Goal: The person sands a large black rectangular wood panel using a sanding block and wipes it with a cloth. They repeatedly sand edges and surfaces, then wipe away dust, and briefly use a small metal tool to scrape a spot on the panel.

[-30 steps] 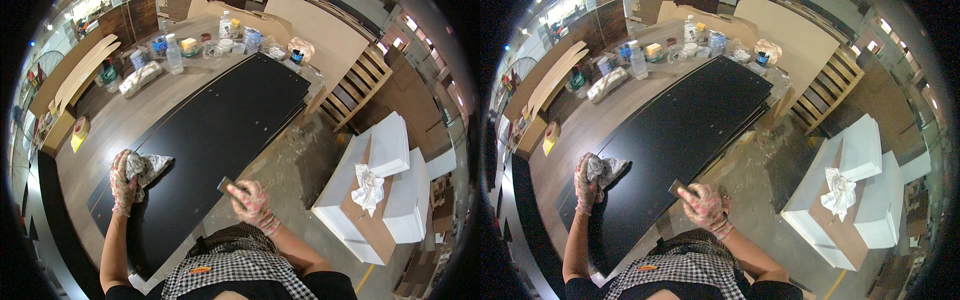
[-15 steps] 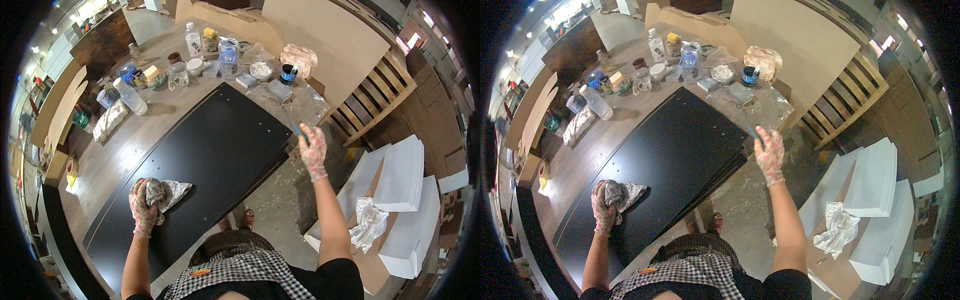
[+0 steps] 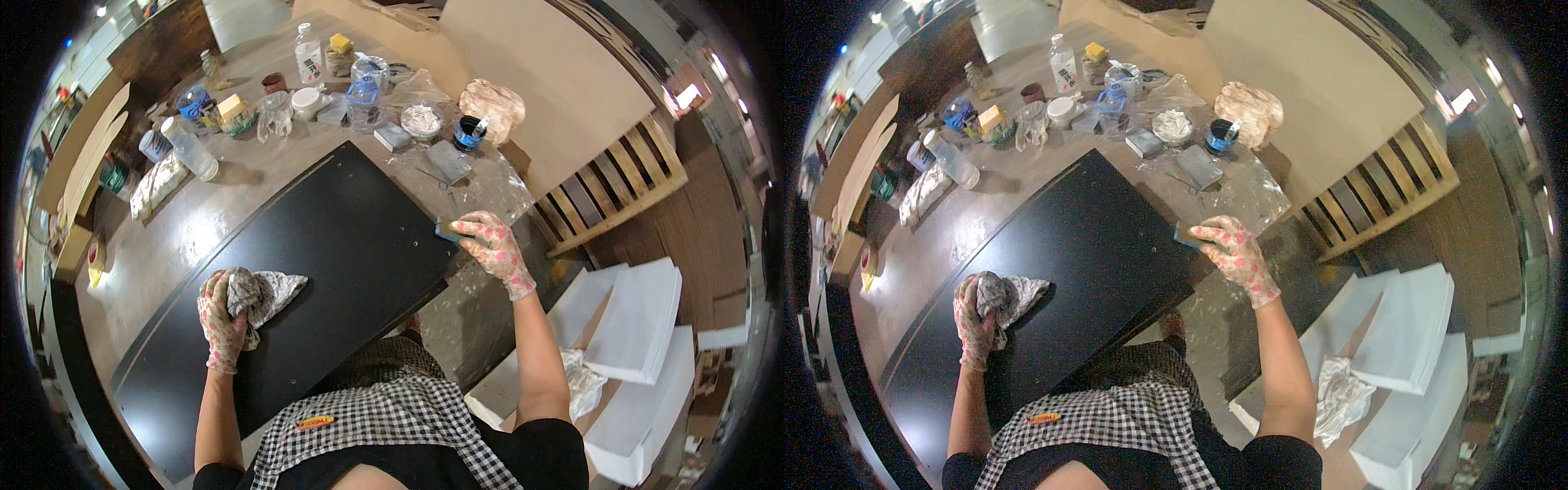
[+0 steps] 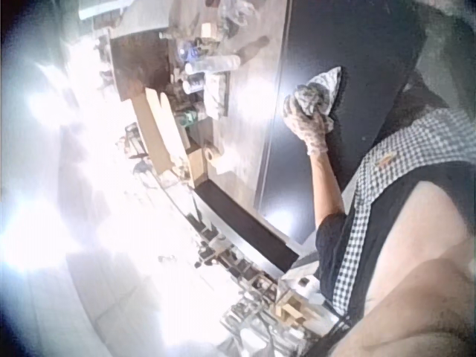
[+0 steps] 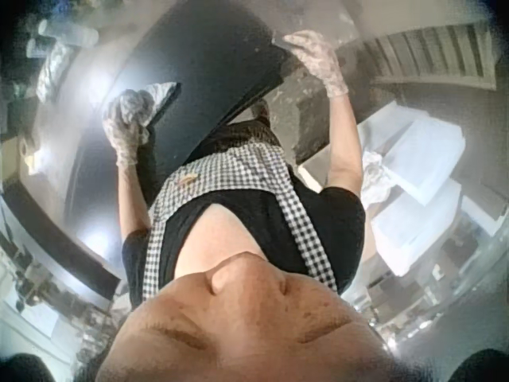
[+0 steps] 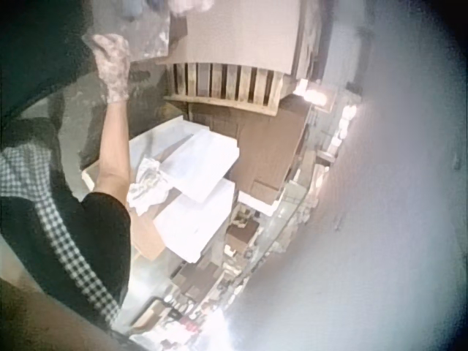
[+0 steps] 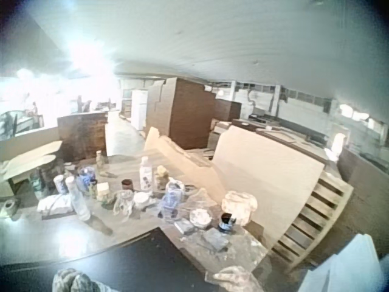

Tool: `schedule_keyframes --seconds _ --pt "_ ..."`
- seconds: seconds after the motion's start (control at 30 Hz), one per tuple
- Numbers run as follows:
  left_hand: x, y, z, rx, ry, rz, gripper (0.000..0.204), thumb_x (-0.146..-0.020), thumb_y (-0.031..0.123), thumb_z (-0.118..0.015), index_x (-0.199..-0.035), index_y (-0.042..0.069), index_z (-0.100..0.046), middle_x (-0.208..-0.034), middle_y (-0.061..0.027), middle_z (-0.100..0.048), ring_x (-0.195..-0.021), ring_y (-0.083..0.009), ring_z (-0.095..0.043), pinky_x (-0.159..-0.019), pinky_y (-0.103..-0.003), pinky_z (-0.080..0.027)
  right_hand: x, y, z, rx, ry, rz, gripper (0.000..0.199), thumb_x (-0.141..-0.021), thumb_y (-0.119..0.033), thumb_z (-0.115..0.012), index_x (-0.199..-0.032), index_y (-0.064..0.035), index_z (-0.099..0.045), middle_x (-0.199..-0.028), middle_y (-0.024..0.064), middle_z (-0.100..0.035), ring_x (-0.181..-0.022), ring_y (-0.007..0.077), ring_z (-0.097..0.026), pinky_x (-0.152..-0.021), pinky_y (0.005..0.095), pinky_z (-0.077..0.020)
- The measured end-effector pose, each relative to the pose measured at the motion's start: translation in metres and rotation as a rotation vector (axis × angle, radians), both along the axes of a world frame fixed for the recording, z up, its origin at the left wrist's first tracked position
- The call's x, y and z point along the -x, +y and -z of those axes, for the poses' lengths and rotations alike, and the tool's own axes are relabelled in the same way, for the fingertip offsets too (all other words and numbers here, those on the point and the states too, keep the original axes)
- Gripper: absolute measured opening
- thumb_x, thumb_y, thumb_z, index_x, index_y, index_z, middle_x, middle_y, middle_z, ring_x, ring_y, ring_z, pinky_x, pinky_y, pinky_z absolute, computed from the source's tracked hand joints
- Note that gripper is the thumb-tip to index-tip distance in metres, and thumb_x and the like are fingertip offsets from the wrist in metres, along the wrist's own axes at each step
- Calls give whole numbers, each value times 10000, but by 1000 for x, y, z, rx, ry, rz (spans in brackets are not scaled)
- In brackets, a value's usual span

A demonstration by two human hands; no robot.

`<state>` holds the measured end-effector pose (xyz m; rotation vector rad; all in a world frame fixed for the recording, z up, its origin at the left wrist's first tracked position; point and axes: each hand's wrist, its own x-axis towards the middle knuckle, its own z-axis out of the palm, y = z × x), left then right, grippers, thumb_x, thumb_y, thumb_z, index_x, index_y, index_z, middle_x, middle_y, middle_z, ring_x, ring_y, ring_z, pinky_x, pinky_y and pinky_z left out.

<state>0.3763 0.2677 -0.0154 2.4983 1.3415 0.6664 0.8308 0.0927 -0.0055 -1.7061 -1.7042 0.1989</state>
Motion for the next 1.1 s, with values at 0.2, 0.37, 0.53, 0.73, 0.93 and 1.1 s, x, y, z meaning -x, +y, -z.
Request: schedule_keyframes --seconds 0.2,0.37,0.53,0.73,0.93,1.1 --pt "-54 -16 7 -46 -7 -220 621 -656 39 -675 -1265 45 -550 -1285 -180 -551 -1226 -375 -484 -1055 -466 -358 -20 12 -1 -14 153 -138 377 -744 -2 -719 -1086 -159 -695 -1084 86 -626 -1020 310 -595 -843 397 -516" --pt "-99 -30 6 -38 28 -225 634 -648 15 -689 -1266 58 -555 -1284 -162 -550 -1239 -363 -473 -1061 -452 -357 -41 18 -4 -18 49 -259 397 -743 5 -712 -1111 -142 -684 -1091 102 -621 -1008 313 -593 -843 400 -509" --pt "-113 -35 1 -86 -35 -257 649 -659 -14 -677 -1288 86 -556 -1307 -155 -541 -1239 -350 -479 -1060 -440 -367 -55 25 0 -16 62 -390 410 -717 -2 -722 -1104 -132 -687 -1071 109 -621 -993 304 -594 -818 395 -521" --pt "-125 -43 -6 -133 -113 -334 681 -664 -97 -623 -1308 120 -577 -1363 -128 -510 -1265 -330 -475 -1093 -411 -361 -57 31 4 -23 21 -308 416 -730 -38 -734 -1123 -165 -688 -1104 116 -616 -996 312 -591 -830 402 -516" --pt "-131 -44 -13 -90 45 -249 645 -604 -1 -681 -1233 119 -611 -1319 -78 -554 -1244 -313 -485 -1053 -438 -375 -52 38 7 -22 6 -477 437 -714 -27 -736 -1125 -166 -689 -1094 115 -620 -970 317 -591 -803 407 -510" --pt "-149 -53 -20 -78 185 -202 702 -680 296 -779 -1286 29 -544 -1359 -149 -512 -1281 -372 -430 -1077 -482 -332 -55 47 7 -134 -9 -200 405 -734 -13 -720 -1119 -136 -689 -1082 115 -607 -964 305 -588 -815 395 -506"
